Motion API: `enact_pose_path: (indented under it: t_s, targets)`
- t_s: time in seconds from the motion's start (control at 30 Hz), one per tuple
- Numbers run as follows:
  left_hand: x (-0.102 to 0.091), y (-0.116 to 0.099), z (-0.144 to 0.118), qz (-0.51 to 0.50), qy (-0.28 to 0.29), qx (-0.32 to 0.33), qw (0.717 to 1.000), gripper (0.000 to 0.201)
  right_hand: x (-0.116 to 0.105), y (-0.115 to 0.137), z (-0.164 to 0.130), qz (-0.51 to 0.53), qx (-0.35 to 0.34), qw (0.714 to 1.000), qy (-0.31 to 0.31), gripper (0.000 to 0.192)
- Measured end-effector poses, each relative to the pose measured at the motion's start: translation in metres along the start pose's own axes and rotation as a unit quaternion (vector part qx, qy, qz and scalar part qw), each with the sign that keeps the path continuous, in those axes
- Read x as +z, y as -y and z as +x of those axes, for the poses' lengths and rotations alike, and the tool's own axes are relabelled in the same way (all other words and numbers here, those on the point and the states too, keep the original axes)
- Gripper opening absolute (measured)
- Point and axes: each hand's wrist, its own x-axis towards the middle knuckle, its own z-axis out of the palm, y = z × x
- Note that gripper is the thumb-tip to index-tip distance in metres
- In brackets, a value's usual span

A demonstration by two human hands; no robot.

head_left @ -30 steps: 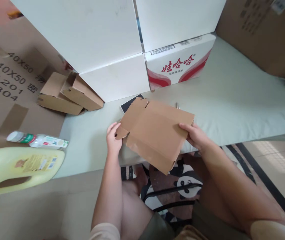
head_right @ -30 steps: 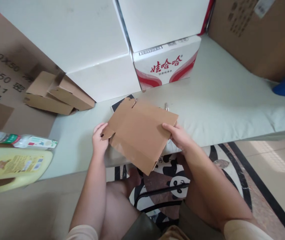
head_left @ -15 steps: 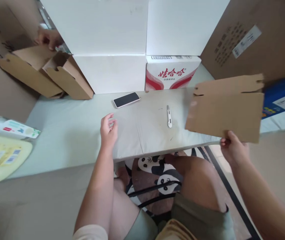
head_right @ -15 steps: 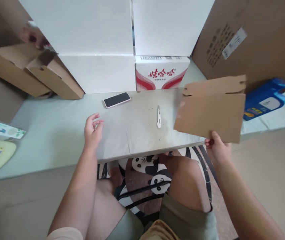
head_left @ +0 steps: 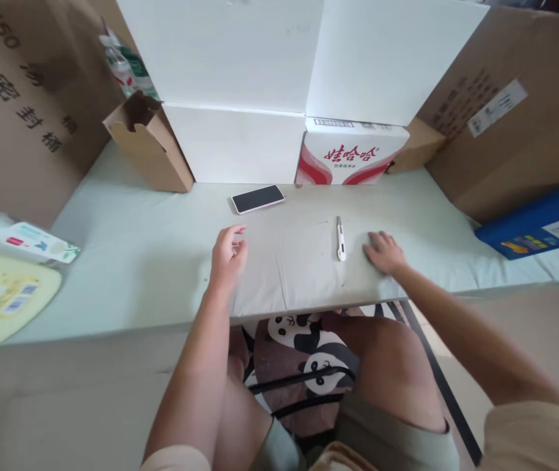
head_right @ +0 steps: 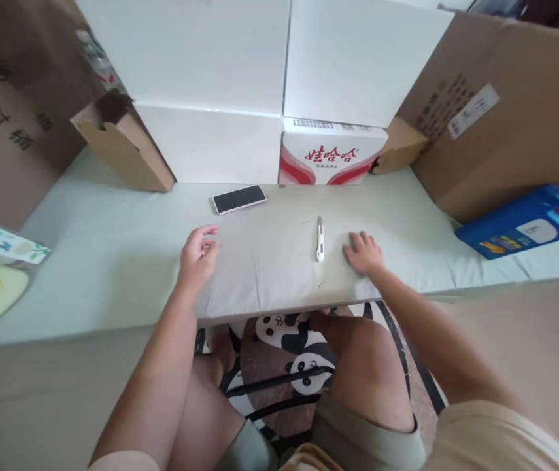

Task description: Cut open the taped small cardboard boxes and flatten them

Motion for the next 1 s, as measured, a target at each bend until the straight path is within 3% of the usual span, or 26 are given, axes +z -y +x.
enact_pose_path:
  t_s: [0.07, 0.13, 0.3, 0.47, 0.67, 0.83, 0.9, 1.0]
  targets:
    - [-0.001, -0.002, -0.004, 0.004, 0.006, 0.003, 1.0, 0.031, 0.023, -0.011, -0.025, -0.064, -0.045, 0.997, 0.0, 0.056]
    - [-0.002, -0.004, -0.008, 0.005, 0.019, 0.006, 1.0, 0.031, 0.031, -0.017, -0.035, -0.113, -0.069, 0.991, -0.007, 0.059]
    - [-0.006, -0.013, -0.014, -0.004, 0.05, 0.014, 0.999, 0.03, 0.028, -0.019, -0.028, -0.186, -0.081, 0.979, -0.019, 0.061]
    - [-0.013, -0.02, -0.015, -0.028, 0.05, -0.011, 0.998, 0.023, 0.029, -0.017, -0.03, -0.227, -0.087, 0.97, -0.023, 0.061]
    - [-0.024, -0.022, -0.016, -0.025, 0.055, 0.004, 0.998, 0.015, 0.021, -0.008, -0.032, -0.26, -0.084, 0.962, -0.002, 0.06]
    - [-0.032, -0.027, -0.015, -0.051, 0.039, -0.007, 0.998, 0.018, -0.004, 0.041, -0.011, -0.288, -0.107, 0.95, 0.06, 0.035]
    - [-0.034, -0.028, -0.014, -0.057, 0.029, -0.008, 0.998, 0.02, -0.003, 0.08, -0.004, -0.29, -0.145, 0.943, 0.071, 0.029]
    - [-0.036, -0.029, -0.012, -0.062, 0.016, -0.013, 0.998, 0.02, 0.021, 0.157, -0.008, -0.274, -0.23, 0.93, 0.078, 0.032]
